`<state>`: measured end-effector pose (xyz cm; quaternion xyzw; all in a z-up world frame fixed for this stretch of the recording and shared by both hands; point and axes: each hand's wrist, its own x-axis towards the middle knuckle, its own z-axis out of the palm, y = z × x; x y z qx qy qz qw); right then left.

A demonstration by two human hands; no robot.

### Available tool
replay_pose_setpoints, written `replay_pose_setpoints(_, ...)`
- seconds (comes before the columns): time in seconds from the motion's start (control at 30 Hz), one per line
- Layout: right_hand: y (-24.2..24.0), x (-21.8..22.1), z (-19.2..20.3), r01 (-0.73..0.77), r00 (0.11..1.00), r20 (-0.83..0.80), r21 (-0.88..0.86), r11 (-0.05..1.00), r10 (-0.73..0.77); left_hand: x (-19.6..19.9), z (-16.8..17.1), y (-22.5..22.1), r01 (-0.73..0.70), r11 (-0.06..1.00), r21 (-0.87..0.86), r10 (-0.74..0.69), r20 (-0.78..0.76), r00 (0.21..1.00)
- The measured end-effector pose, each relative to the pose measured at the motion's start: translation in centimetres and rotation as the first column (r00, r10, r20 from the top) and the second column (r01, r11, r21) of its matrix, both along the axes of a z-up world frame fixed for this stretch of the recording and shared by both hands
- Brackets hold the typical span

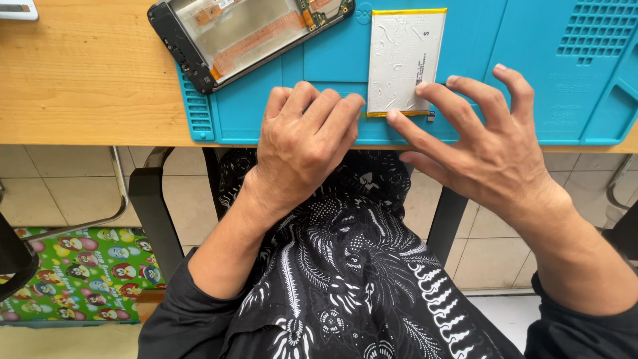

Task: The person removes a battery from a disassembled smartphone, peels off a protective film from a new battery, and installs the new battery into the phone. They then connect a charging cable to the device.

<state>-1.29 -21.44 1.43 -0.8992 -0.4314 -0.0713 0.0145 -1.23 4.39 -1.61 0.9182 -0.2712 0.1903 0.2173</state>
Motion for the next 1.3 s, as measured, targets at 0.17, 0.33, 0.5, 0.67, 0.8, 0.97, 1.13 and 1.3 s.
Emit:
replay_pose_setpoints(0.17,0.8,0.0,0.8,0.028,1.0,-0.004,-0.12,0.992,-0.028,-0.1,0.0,0.1,-0.012,1.0,-0.022,0.012,-0.011,1.0)
replay_pose_setpoints(0.33,1.8,-0.1,1.7,0.053,0.997,-0.052,-0.193,0.98,-0.064,-0.3,0.1,0.2,-0.028,0.999,-0.022,0.027,-0.023,0.999)
replay_pose_setpoints(0.5,1.7,-0.1,1.4,0.053,0.997,-0.039,-0.179,0.982,-0.06,-0.5,0.3,0.5,-0.034,0.999,-0.011,0.034,-0.039,0.999)
replay_pose_setpoints(0.67,-0.1,0.3,0.5,0.046,0.987,-0.159,0.119,0.992,-0.027,-0.8,1.7,1.7,-0.046,0.999,-0.006,0.046,-0.102,0.994)
replay_pose_setpoints(0.8,-1.4,-0.5,-1.0,0.295,0.897,-0.435,0.464,0.835,-0.075,-0.2,4.1,3.2,-0.033,0.998,0.054,0.043,-0.193,0.98)
replay_pose_setpoints(0.97,-1.4,-1.0,-2.7,0.471,0.86,-0.499,0.691,0.549,-0.109,3.8,5.3,1.7,0.178,0.965,0.194,-0.164,-0.085,0.983)
replay_pose_setpoints(1.13,-1.3,-1.4,-3.1,0.545,0.838,-0.519,0.775,0.321,-0.17,7.9,1.7,-2.7,0.312,0.833,0.457,-0.302,-0.097,0.948)
replay_pose_setpoints(1.3,-1.2,-1.8,-3.1,0.539,0.842,-0.495,0.793,0.283,-0.217,7.1,2.1,-4.5,0.338,0.77,0.541,-0.295,-0.169,0.941)
